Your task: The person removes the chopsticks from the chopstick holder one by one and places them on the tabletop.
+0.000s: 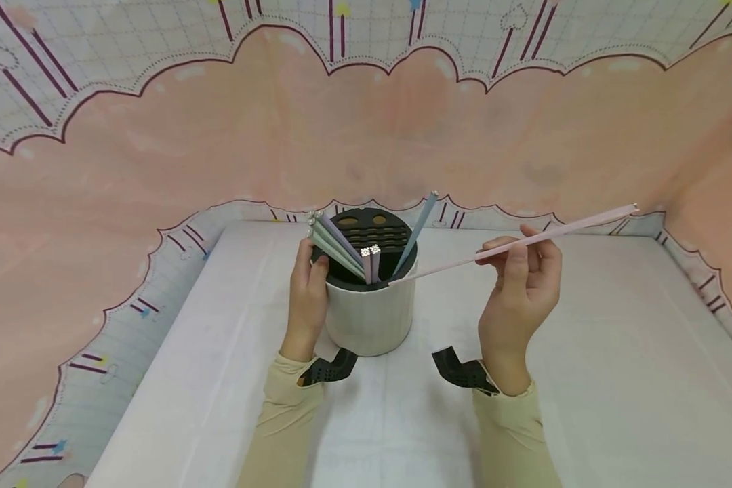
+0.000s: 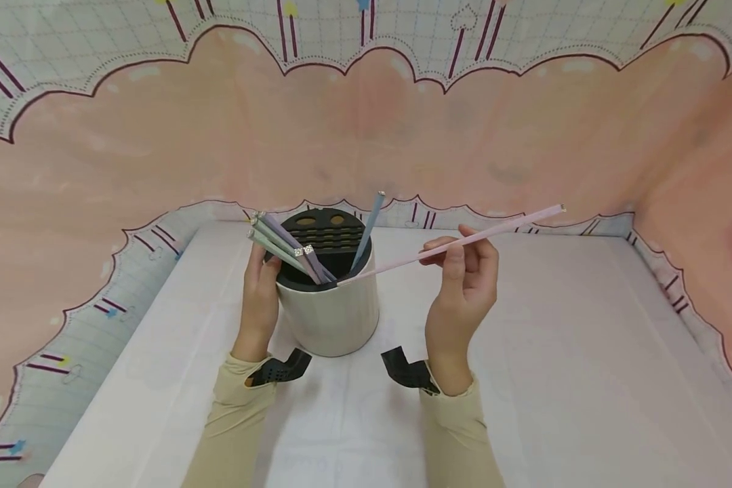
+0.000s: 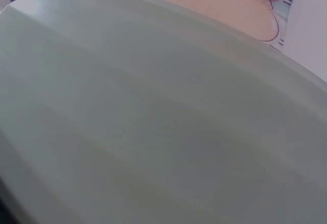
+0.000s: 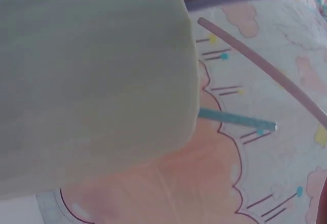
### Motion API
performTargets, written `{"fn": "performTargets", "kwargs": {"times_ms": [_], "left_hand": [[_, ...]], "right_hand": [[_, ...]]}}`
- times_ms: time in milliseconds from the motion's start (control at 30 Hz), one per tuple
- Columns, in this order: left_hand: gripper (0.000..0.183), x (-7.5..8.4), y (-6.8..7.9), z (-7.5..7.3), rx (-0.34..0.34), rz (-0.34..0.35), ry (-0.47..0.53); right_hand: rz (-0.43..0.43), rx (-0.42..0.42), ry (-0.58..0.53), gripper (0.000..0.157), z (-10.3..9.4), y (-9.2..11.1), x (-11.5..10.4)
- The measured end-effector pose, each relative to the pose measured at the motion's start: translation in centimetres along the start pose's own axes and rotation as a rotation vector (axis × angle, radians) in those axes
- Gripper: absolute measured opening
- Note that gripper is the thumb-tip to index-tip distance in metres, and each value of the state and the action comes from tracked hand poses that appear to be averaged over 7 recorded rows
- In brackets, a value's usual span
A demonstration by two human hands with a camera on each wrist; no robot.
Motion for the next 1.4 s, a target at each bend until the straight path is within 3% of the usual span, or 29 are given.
{"fn": "performTargets", "kwargs": {"times_ms": [133, 267, 567, 733, 867, 1100, 1300, 1400], "left_hand": [[0.035, -0.3, 0.0, 0.0, 0.005, -0.024, 0.036], [0.033, -0.1, 0.0, 0.1, 0.011, -0.026, 0.071], [0.039, -0.6, -0.3, 0.3, 0.003, -0.022, 0.062], [0.041, -0.7, -0.1, 0.3, 0.006, -0.016, 0.049], [0.041, -0.7, -0.1, 0.3, 0.013, -0.023, 0.040], [0.043, -0.7, -0.1, 0.2, 0.008, -0.025, 0.046], [0.044, -0.5, -0.1, 0.2, -0.005, 0.006, 0.051], [0.046, 0.5, 0.1, 0.3, -0.005, -0.006, 0.051]], "right_hand": [[0.009, 0.026, 0.014, 0.023, -1.2, -0.4, 0.2], [0.091, -0.046, 0.137, 0.022, -1.8, -0.7, 0.2], [0.475, -0.260, 0.721, 0.021, -5.4, -0.4, 3.2], [0.620, -0.289, 0.908, 0.028, -7.4, -0.2, 4.7], [0.706, -0.336, 0.992, 0.032, -8.9, 0.0, 5.6], [0.921, -0.496, 1.012, 0.048, -12.0, 1.4, 8.6], [1.067, -0.602, 1.021, 0.036, -12.8, 2.3, 9.8], [1.128, -0.681, 1.027, 0.039, -12.7, 2.6, 10.1]]}}
Point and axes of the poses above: each hand's wrist, its own y-axis away from the middle knuckle, its own z-axis out of the palm, x = y × z, the point moved 3 cm from there along -y, towards the middle knuckle, and after that the axes turned 13 degrees about -x, right-handed, at the moved point
